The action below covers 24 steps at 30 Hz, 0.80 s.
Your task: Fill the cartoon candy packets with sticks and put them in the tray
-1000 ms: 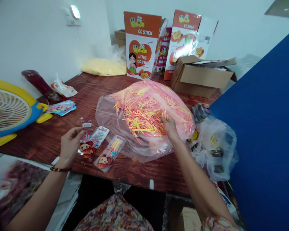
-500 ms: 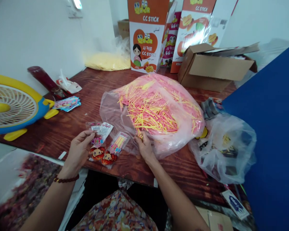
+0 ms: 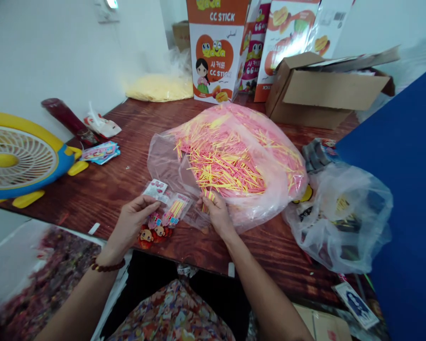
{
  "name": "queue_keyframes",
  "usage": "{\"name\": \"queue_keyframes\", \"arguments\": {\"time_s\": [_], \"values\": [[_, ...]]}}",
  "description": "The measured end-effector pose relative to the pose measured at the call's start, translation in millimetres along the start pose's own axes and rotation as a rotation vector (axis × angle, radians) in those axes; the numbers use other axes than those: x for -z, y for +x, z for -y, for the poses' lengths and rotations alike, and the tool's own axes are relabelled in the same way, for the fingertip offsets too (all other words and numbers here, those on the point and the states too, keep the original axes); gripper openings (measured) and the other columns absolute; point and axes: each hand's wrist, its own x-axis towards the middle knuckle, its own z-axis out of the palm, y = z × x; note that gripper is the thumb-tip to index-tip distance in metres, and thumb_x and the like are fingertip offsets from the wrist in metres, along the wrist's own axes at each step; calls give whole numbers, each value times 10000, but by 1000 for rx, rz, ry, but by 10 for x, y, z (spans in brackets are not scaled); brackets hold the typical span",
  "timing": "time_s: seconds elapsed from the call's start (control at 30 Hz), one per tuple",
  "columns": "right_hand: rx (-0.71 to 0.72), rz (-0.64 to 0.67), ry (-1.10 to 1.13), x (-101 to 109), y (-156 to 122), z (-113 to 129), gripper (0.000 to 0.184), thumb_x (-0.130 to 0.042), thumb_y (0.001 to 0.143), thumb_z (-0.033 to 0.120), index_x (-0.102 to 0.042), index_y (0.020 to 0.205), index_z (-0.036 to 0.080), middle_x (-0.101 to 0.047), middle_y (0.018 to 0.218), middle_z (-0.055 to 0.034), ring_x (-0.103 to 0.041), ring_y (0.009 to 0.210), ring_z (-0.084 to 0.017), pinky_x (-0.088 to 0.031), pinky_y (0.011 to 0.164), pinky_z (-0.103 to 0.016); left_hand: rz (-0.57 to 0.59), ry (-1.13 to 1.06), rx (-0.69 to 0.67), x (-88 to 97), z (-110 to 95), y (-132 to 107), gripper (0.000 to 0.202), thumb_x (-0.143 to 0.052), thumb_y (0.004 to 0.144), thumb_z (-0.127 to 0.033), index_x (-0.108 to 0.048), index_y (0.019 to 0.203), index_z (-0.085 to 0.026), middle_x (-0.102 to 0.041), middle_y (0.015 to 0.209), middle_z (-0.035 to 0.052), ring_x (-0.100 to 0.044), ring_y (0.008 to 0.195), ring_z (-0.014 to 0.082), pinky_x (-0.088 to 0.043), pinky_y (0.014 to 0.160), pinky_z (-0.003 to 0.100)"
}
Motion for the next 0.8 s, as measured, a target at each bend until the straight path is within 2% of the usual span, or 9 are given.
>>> {"name": "queue_keyframes", "arguments": {"time_s": [0.1,0.17,0.3,0.4,0.53,0.67,0.8], "values": [[-95,61,153,-12,19,128,375,-736,712,520,-619,918,229,-657,769,7,-627,691,-166,-504,677,-306,110,105,-19,-118,59,-47,241,-766,729,-383,-676,716,-160,-631,667,-10,-540,615,111,-417,594,225],[-83,116,125,-8,13,242,343,-727,735,512,-634,903,229,-674,805,-3,-634,720,-169,-499,672,-297,162,157,-20,-194,88,-70,236,-742,748,-379,-665,708,-160,-613,656,-13,-518,605,108,-401,582,225],[132,266,-267,-2,-25,491,212,-616,879,433,-670,914,231,-680,884,-18,-592,789,-175,-463,696,-292,221,215,-19,-292,107,-85,216,-713,776,-362,-642,725,-164,-580,640,-25,-471,575,98,-361,546,218],[296,359,-545,-33,-50,601,179,-556,932,356,-633,823,236,-629,785,-3,-529,725,-172,-416,686,-292,245,239,-20,-309,97,-88,224,-706,777,-361,-621,702,-168,-562,616,-30,-447,555,97,-344,527,218],[351,388,-717,-81,-83,635,197,-532,947,321,-572,769,246,-556,715,7,-475,655,-167,-344,641,-289,270,285,5,-278,99,-105,224,-685,792,-359,-630,689,-168,-569,602,-28,-447,541,98,-339,525,220],[341,447,-745,-73,-92,659,179,-510,962,307,-558,799,251,-557,722,17,-486,654,-159,-325,629,-285,322,333,30,-242,131,-125,285,-634,837,-397,-607,661,-174,-516,548,-39,-404,495,95,-285,487,225],[318,483,-644,-45,-47,686,188,-527,954,332,-570,794,242,-594,737,21,-515,674,-154,-365,632,-277,335,375,-42,-243,130,-150,346,-596,870,-424,-587,629,-176,-479,542,-34,-395,523,103,-283,508,232]]}}
